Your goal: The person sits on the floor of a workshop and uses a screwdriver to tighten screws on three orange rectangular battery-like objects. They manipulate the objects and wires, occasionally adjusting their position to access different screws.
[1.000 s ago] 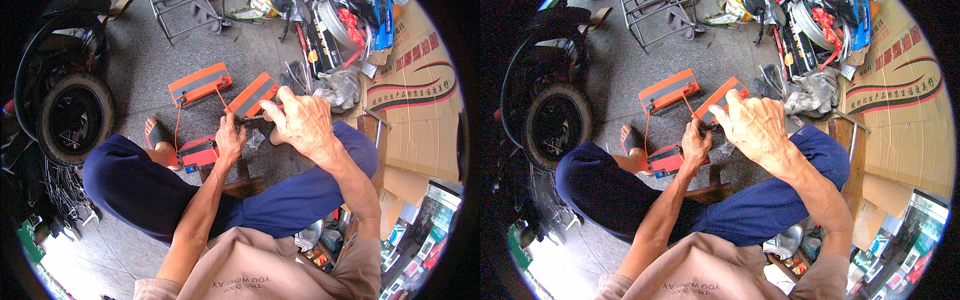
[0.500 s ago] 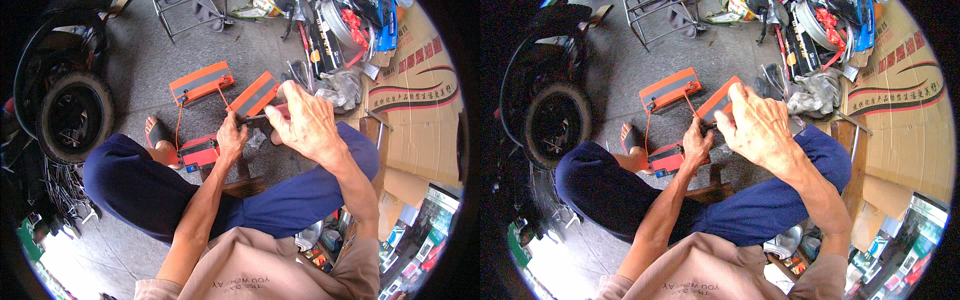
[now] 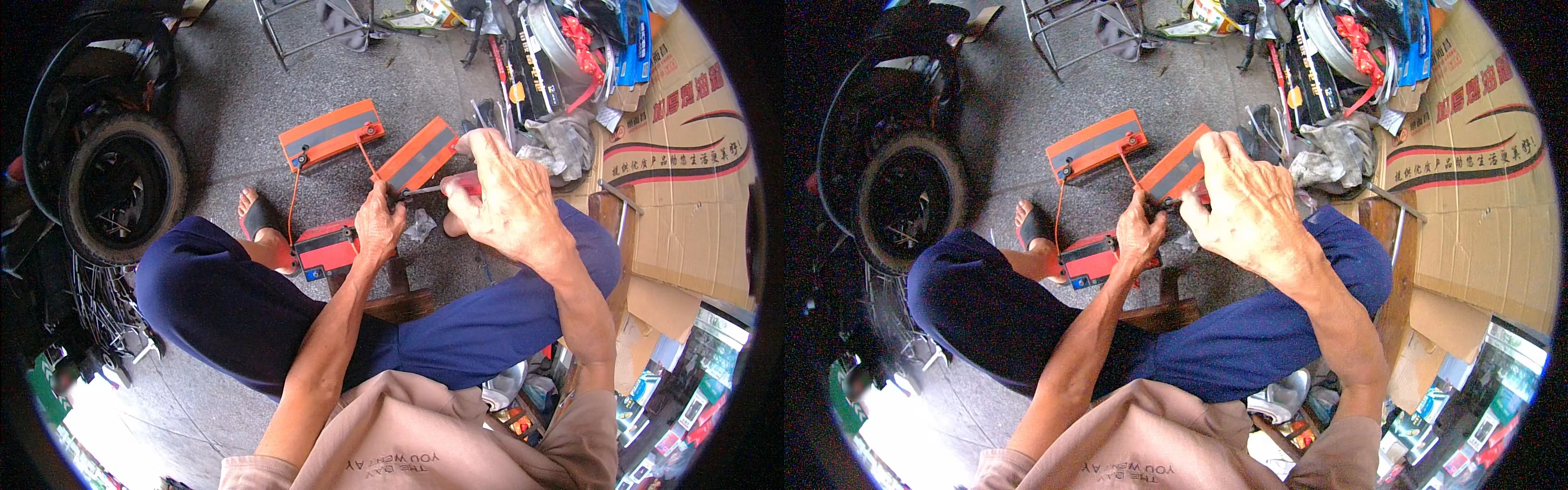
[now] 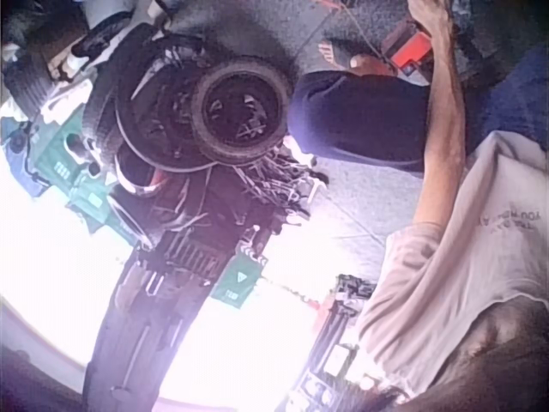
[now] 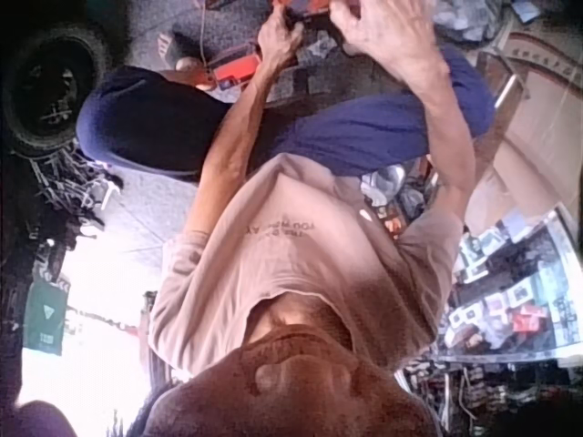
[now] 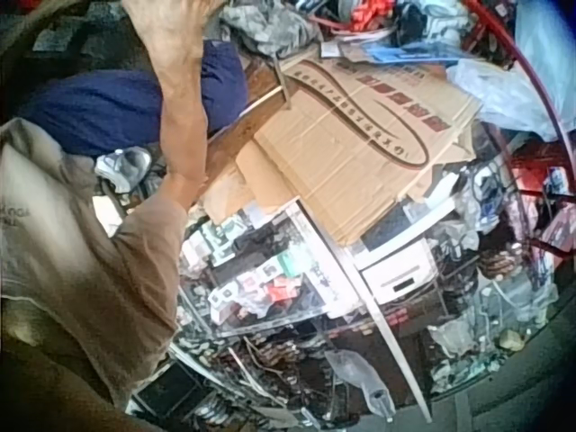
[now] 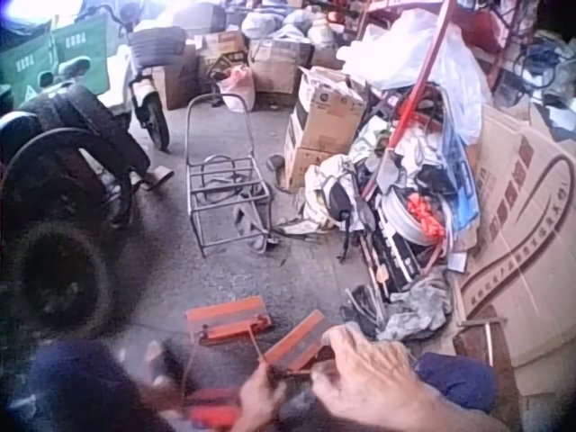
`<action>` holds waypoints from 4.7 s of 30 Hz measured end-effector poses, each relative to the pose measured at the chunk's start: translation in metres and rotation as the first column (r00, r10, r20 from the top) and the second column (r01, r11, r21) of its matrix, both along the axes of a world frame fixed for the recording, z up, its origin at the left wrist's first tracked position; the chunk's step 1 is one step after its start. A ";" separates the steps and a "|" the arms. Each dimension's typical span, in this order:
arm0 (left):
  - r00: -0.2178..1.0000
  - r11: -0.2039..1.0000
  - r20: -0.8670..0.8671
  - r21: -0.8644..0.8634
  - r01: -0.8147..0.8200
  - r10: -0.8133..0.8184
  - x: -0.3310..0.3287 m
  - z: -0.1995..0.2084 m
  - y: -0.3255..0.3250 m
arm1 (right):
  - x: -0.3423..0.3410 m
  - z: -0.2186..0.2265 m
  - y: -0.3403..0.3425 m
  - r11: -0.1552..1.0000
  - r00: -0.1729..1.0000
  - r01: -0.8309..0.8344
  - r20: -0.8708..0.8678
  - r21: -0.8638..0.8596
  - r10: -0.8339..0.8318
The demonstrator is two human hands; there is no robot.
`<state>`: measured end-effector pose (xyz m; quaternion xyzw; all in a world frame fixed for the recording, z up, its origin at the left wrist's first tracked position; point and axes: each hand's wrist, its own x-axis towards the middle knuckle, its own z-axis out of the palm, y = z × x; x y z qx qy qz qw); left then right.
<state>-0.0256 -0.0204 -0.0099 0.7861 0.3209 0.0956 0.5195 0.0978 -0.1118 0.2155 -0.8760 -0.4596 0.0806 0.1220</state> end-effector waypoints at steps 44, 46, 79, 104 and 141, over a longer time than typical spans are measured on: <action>0.998 0.995 -0.055 -0.102 -0.022 0.016 0.002 0.006 0.006 | -0.001 -0.010 -0.001 0.994 0.994 0.106 0.001 0.036 -0.106; 0.998 0.994 -0.058 -0.107 -0.021 0.015 0.002 0.005 0.006 | -0.001 -0.009 0.000 0.981 0.981 0.186 -0.048 -0.053 -0.189; 0.997 0.992 -0.071 -0.126 0.011 -0.020 0.003 0.005 0.008 | -0.005 -0.012 -0.001 0.993 0.993 0.091 0.064 0.075 -0.096; 0.999 0.993 -0.054 -0.117 0.000 -0.006 0.002 0.004 0.007 | -0.005 -0.013 0.001 0.993 0.994 0.099 0.048 0.066 -0.102; 0.999 0.993 -0.045 -0.117 0.004 -0.010 0.001 0.004 0.008 | -0.006 -0.012 0.003 0.982 0.963 0.184 -0.194 -0.027 -0.186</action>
